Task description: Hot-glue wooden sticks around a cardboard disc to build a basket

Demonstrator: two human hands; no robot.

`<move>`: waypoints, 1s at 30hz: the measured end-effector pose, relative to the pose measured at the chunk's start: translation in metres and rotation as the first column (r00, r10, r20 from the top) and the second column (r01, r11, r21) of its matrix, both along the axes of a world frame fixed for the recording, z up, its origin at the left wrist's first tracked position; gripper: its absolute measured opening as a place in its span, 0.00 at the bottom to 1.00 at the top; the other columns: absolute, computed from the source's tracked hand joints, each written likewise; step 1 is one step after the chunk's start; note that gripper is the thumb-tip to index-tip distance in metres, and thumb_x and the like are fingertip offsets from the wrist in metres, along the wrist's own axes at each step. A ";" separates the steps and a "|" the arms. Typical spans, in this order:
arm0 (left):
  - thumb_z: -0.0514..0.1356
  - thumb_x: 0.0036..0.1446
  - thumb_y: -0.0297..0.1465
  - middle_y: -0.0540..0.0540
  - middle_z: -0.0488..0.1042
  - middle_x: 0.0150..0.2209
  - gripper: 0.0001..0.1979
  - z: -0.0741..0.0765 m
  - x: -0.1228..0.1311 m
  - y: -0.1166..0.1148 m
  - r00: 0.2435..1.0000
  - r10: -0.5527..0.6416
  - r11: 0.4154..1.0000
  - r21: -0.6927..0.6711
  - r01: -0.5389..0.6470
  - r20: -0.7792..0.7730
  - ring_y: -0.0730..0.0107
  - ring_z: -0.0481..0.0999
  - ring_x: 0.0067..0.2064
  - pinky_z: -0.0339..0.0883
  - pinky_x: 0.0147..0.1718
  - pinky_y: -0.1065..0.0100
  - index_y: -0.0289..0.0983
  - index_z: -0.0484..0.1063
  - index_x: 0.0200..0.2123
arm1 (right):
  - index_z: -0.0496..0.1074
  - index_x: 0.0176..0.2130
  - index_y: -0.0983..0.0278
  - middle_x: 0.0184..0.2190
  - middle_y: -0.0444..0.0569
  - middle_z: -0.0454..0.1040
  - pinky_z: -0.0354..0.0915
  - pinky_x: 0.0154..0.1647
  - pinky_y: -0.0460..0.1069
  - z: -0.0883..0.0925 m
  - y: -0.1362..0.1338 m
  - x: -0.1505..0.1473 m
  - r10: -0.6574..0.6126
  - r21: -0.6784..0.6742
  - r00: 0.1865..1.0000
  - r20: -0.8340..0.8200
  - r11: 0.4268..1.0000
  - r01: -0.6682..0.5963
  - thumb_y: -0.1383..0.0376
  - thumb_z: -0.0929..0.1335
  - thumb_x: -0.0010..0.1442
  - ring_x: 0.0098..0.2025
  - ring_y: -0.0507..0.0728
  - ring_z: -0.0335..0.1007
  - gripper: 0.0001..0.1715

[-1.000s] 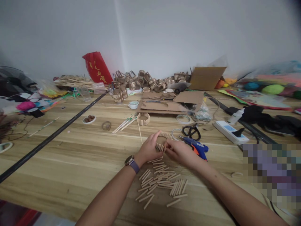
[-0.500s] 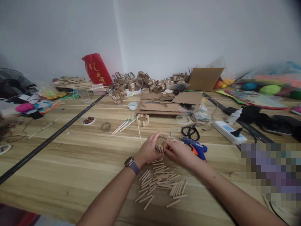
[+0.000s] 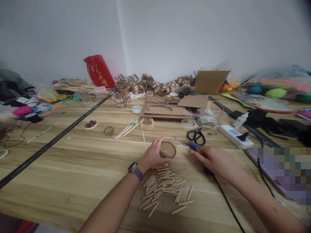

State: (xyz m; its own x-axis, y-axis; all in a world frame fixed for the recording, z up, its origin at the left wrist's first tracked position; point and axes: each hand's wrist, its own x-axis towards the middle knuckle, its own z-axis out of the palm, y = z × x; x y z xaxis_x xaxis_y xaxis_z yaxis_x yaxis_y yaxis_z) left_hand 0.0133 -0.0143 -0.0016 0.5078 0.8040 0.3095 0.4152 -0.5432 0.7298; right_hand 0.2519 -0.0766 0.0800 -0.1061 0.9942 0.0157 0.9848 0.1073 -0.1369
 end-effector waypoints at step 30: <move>0.68 0.40 0.28 0.38 0.54 0.65 0.54 -0.001 0.011 -0.005 0.996 0.068 0.996 0.070 -0.063 -0.060 0.51 0.54 0.65 0.51 0.64 0.52 0.38 0.41 0.66 | 0.65 0.24 0.61 0.20 0.43 0.70 0.66 0.30 0.49 -0.030 -0.002 0.031 -0.274 -0.207 0.338 -0.900 0.953 0.219 0.57 0.70 0.44 0.25 0.54 0.69 0.12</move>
